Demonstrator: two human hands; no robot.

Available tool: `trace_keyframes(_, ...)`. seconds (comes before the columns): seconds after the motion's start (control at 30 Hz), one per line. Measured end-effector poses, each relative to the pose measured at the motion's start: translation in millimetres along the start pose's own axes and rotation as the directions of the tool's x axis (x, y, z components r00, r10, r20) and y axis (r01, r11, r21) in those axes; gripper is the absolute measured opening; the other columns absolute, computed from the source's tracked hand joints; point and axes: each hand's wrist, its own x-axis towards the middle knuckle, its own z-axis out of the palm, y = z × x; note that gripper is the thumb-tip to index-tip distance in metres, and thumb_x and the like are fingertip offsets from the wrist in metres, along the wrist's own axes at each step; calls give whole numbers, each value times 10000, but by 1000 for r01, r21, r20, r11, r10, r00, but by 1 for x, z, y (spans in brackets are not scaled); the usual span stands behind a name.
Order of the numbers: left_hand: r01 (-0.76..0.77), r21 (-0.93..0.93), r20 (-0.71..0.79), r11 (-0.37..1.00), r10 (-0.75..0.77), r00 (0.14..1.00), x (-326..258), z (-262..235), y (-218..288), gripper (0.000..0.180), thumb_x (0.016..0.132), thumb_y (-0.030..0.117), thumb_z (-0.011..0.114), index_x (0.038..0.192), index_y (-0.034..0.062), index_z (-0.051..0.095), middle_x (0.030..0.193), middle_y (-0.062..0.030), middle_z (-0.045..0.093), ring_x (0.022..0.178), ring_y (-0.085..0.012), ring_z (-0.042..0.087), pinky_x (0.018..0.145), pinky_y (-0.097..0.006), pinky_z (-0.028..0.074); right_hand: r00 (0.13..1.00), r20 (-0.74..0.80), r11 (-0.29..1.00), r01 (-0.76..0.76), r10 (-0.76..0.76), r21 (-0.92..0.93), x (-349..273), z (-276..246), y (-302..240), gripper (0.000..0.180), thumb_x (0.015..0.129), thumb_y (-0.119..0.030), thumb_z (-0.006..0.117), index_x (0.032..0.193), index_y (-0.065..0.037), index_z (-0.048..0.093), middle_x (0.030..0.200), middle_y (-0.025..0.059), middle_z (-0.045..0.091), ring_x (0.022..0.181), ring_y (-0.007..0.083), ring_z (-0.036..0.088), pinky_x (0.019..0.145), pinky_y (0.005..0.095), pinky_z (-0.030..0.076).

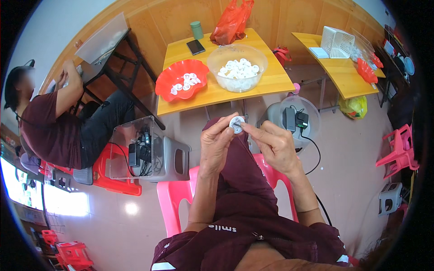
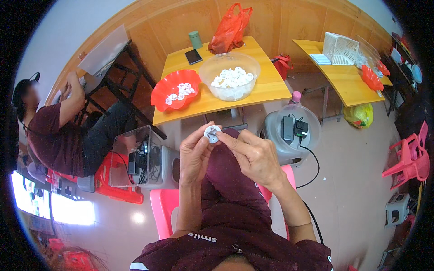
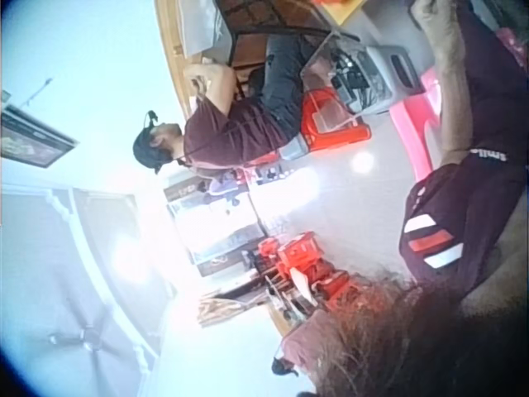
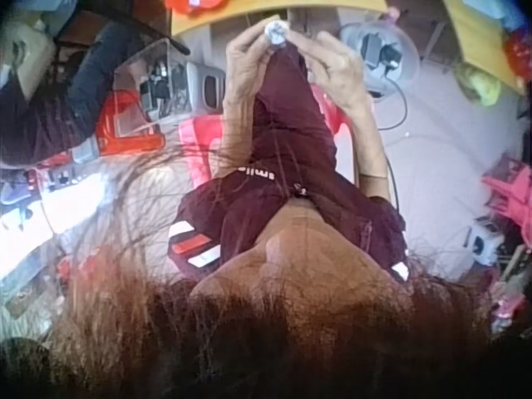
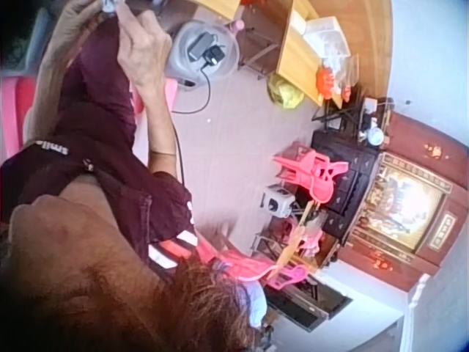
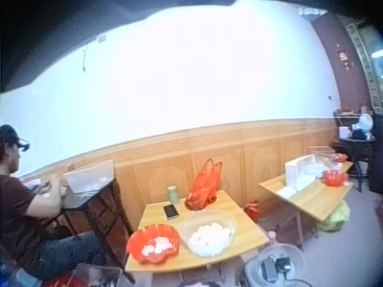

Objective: The person picks up white plastic socket components from a bowl one by one, trims them using a small tool, and places them into a tray.

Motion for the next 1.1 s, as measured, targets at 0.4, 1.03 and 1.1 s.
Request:
trace_keyframes(0.4, -207, 377, -12, 903, 228, 974, -1, 4, 0, 324, 801, -75, 558, 1121, -31, 577, 1066, -103, 557, 953, -139, 537, 838, -244, 437, 996, 61, 946, 82, -66, -315, -4, -2, -8, 486, 700, -26, 587, 1156, -194, 579, 682, 57, 462, 511, 229, 548, 426, 348, 461)
trace_keyframes(1.03, -66, 35, -106, 997, 69, 992, 1, 3, -4, 344, 876, 58, 526, 1195, -60, 479, 1140, -193, 556, 1013, -206, 567, 874, -303, 472, 995, -50, 939, 59, -81, -338, -6, 6, -17, 475, 679, -21, 606, 1126, -182, 614, 658, 45, 415, 492, 187, 489, 414, 312, 403)
trace_keyframes(1.1, -69, 22, -95, 997, 71, 993, 1, 2, -4, 343, 875, 59, 528, 1193, -59, 481, 1136, -195, 557, 1014, -208, 567, 876, -303, 471, 994, -67, 943, 55, -81, -328, -6, 7, -17, 478, 678, -17, 611, 1128, -180, 614, 661, 49, 420, 492, 188, 489, 417, 313, 405)
